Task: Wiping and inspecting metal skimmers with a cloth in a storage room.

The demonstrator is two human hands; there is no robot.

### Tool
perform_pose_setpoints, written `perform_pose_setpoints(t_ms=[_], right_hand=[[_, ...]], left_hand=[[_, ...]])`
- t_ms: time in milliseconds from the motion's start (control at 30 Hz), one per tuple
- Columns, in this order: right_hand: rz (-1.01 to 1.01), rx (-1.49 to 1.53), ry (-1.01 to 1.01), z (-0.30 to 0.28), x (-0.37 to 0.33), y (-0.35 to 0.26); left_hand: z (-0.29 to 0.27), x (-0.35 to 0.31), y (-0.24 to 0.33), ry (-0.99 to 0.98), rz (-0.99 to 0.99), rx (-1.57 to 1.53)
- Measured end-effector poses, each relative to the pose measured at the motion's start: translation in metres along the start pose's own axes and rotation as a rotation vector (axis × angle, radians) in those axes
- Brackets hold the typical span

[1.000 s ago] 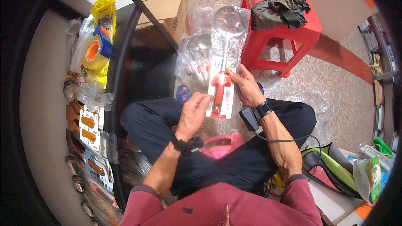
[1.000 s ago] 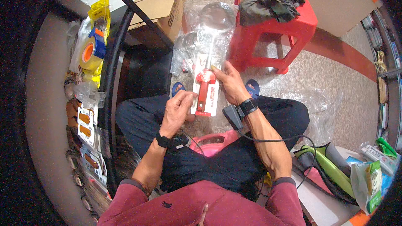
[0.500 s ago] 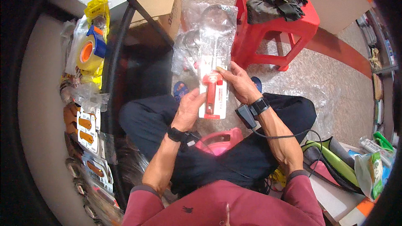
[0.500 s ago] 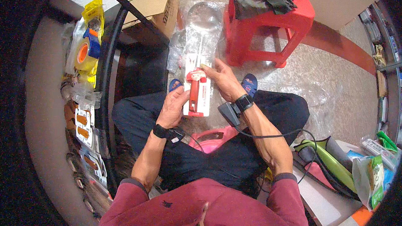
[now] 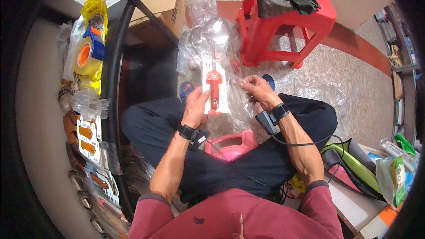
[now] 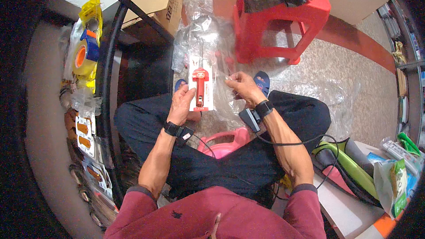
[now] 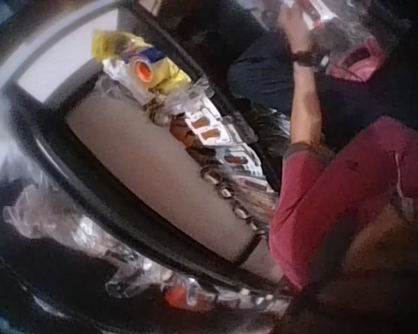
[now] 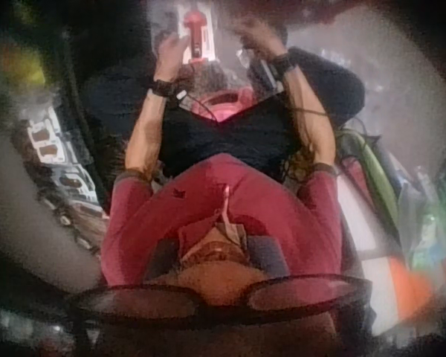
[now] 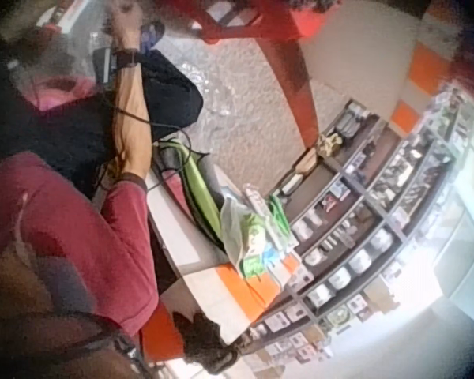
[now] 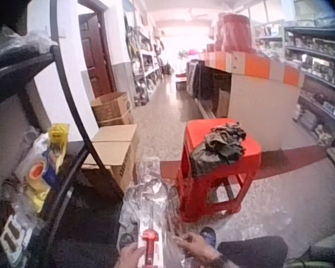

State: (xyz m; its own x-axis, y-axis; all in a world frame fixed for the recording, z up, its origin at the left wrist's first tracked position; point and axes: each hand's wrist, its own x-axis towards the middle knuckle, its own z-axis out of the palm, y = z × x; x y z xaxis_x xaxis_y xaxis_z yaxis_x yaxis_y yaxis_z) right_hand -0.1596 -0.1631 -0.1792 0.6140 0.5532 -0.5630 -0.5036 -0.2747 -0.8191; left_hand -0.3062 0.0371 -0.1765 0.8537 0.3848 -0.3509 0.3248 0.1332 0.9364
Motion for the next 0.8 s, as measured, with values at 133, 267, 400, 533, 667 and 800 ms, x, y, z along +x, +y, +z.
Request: perform_pose_setpoints(t_ms=[133,267,400,533,667,800], right_hand=[[0.007,-0.025,-0.003,-0.005,-0.005,-0.003],[-0.064,-0.043,0.031,0.001,-0.017,-0.014],[-0.112,0.061,0.106,0.001,-0.016,-0.016],[-0.053,0.181,0.133,-0.009,-0.007,-0.012],[-0.076,0.217,0.145,-0.016,-0.004,-0.006],[-0.128,0.223,0.134,-0.015,-0.008,-0.014]], left_hand=[[0.009,-0.002,-0.012,0.048,-0.060,-0.098],[0.009,-0.003,-0.004,0.057,-0.012,0.179],[0.009,0.000,-0.009,0.061,-0.016,0.061],[0.007,0.000,-0.010,0.021,-0.013,-0.082],[0.018,-0.004,0.010,0.029,-0.026,-0.305],[0.016,-0.007,0.024,-0.009,0.005,-0.318]])
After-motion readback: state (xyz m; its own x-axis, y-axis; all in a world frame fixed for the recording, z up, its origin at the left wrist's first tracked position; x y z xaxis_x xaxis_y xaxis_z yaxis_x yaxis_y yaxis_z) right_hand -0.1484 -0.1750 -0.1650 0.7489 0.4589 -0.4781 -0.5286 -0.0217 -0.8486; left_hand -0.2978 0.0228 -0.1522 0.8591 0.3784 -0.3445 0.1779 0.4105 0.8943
